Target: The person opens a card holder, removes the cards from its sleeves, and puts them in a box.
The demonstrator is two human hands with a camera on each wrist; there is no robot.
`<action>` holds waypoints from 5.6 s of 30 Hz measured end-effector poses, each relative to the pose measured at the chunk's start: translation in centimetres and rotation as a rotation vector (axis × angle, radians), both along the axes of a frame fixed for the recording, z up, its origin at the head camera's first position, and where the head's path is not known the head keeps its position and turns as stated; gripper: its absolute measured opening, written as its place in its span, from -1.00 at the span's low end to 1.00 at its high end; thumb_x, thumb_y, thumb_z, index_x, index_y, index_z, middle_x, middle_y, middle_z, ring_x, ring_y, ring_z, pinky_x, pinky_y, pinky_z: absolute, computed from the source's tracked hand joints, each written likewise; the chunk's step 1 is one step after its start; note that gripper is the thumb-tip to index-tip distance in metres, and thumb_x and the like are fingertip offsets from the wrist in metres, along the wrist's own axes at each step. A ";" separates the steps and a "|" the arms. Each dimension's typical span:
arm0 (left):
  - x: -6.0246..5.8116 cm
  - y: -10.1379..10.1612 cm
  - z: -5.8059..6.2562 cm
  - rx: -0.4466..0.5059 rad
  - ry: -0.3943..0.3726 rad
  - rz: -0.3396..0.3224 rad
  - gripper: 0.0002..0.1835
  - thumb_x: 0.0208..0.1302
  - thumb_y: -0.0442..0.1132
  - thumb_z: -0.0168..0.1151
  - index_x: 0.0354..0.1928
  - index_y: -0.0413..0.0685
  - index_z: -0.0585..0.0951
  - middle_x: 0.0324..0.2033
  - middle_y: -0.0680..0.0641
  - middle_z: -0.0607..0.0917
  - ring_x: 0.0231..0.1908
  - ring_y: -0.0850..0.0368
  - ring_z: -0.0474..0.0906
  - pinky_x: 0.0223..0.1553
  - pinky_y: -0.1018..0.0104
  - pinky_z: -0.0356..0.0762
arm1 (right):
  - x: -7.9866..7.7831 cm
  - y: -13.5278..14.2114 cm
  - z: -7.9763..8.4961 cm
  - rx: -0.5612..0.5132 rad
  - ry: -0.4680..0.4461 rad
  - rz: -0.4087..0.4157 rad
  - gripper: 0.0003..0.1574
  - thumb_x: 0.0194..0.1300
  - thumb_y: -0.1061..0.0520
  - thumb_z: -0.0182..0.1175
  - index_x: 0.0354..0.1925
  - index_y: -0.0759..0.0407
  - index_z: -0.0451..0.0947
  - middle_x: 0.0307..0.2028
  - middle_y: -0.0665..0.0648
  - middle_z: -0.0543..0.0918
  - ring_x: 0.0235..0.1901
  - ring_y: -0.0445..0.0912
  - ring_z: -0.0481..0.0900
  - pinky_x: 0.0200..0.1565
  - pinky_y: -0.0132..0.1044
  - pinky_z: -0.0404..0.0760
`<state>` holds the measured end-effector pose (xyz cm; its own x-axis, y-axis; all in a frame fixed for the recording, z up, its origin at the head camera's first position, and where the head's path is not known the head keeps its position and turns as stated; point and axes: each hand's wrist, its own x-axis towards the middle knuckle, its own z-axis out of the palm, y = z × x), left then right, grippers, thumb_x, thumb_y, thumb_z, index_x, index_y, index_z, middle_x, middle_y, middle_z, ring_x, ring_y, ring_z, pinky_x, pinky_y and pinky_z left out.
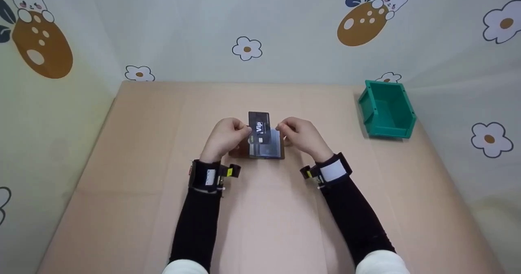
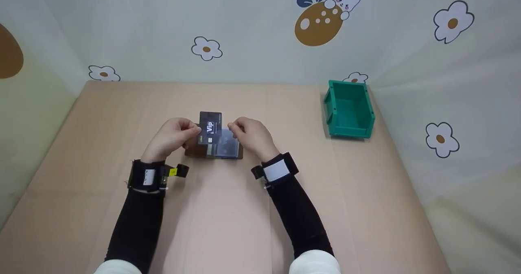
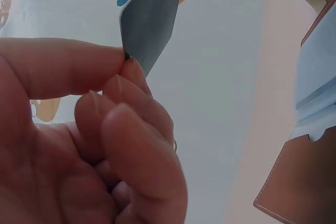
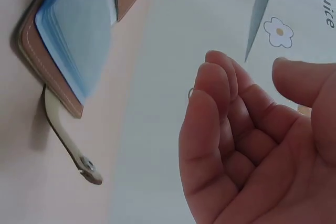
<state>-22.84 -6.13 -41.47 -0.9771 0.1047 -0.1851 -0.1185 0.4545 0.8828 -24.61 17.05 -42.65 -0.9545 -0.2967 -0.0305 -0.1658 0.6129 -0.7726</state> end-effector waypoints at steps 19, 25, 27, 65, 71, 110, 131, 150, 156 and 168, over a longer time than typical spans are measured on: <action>-0.2 0.2 -0.5 0.023 -0.034 -0.016 -0.83 0.34 -0.20 0.21 -0.29 -0.20 0.59 -0.35 -0.07 0.59 -0.53 0.12 0.45 -0.44 0.21 0.52 | 0.2 -1.0 0.0 0.005 -0.032 0.076 -0.64 0.50 -0.04 0.07 -0.24 0.19 0.63 -0.42 0.16 0.64 -0.43 0.05 0.58 -0.39 -0.27 0.50; -0.2 0.3 -0.6 0.024 -0.041 -0.019 -0.82 0.35 -0.19 0.21 -0.30 -0.19 0.59 -0.34 -0.08 0.59 -0.50 0.11 0.46 -0.34 0.09 0.56 | 0.3 -1.3 -0.1 0.003 -0.028 0.078 -0.66 0.49 -0.02 0.08 -0.31 0.17 0.60 -0.48 0.09 0.59 -0.44 0.10 0.58 -0.42 -0.28 0.45; -0.2 0.3 -0.6 0.024 -0.043 -0.017 -0.82 0.35 -0.20 0.20 -0.31 -0.19 0.59 -0.34 -0.07 0.59 -0.50 0.11 0.45 -0.35 0.10 0.56 | 0.3 -1.3 -0.1 -0.009 -0.031 0.075 -0.67 0.49 -0.01 0.09 -0.34 0.17 0.58 -0.49 0.09 0.58 -0.46 0.08 0.56 -0.42 -0.28 0.44; -0.2 -1.2 -3.9 -0.519 0.147 0.178 -0.66 0.30 -0.04 0.21 -0.53 -0.13 0.53 -0.55 -0.07 0.59 -0.51 0.01 0.50 -0.52 0.17 0.36 | -0.2 3.5 -0.2 -0.137 -0.119 -0.033 -0.75 0.48 0.12 0.11 -0.33 0.26 0.48 -0.39 0.31 0.62 -0.50 -0.04 0.58 -0.32 -0.17 0.61; -0.4 -2.0 -4.9 -0.534 0.025 0.124 -0.62 0.31 0.02 0.19 -0.47 -0.16 0.55 -0.48 -0.08 0.59 -0.45 0.02 0.48 -0.46 0.19 0.37 | -0.4 5.6 0.2 -0.155 -0.132 -0.070 -0.73 0.51 0.12 0.07 -0.24 0.34 0.46 -0.37 0.26 0.62 -0.50 -0.12 0.60 -0.38 -0.35 0.60; -0.9 -1.9 -5.9 -0.434 -0.070 0.038 -0.68 0.37 -0.08 0.16 -0.48 -0.09 0.44 -0.55 -0.03 0.46 -0.52 0.07 0.40 -0.50 0.25 0.32 | -2.8 26.4 3.1 -0.110 -0.296 -0.620 -0.17 0.52 -0.20 -0.12 0.44 0.37 0.11 -0.03 0.16 0.39 -0.40 -0.28 0.56 -0.21 -0.46 0.60; -0.9 -2.2 -6.2 -0.430 -0.072 0.051 -0.68 0.36 -0.08 0.18 -0.49 -0.08 0.42 -0.54 -0.02 0.44 -0.50 0.06 0.39 -0.47 0.24 0.30 | -3.9 26.8 1.6 0.040 -0.271 -0.663 -0.30 0.59 0.00 -0.20 0.50 0.34 0.01 0.26 0.37 0.36 -0.19 -0.21 0.58 0.09 -0.22 0.53; -0.9 -2.3 -6.2 -0.427 -0.067 0.045 -0.70 0.36 -0.07 0.17 -0.47 -0.08 0.44 -0.53 -0.03 0.47 -0.48 0.06 0.40 -0.46 0.24 0.31 | -4.1 24.4 2.2 0.311 -0.060 -0.600 -0.35 0.56 -0.06 -0.15 0.29 0.43 0.37 0.09 0.43 0.49 -0.03 0.17 0.44 -0.09 -0.06 0.44; -1.0 -2.2 -6.2 -0.439 -0.064 0.047 -0.66 0.36 -0.08 0.17 -0.54 -0.06 0.40 -0.57 -0.01 0.43 -0.53 0.08 0.38 -0.50 0.25 0.29 | -3.1 23.0 2.7 0.369 0.025 -0.555 -0.38 0.56 -0.04 -0.14 0.20 0.47 0.43 0.08 0.46 0.50 0.00 0.24 0.44 0.01 0.09 0.44; -0.9 -2.2 -6.3 -0.441 -0.062 0.049 -0.67 0.37 -0.10 0.16 -0.52 -0.08 0.41 -0.56 -0.01 0.43 -0.51 0.08 0.38 -0.47 0.24 0.30 | -1.1 16.2 3.1 0.392 0.276 -0.398 -0.62 0.49 0.11 0.08 -0.02 0.43 0.60 -0.16 0.39 0.64 -0.22 0.20 0.53 -0.17 0.08 0.53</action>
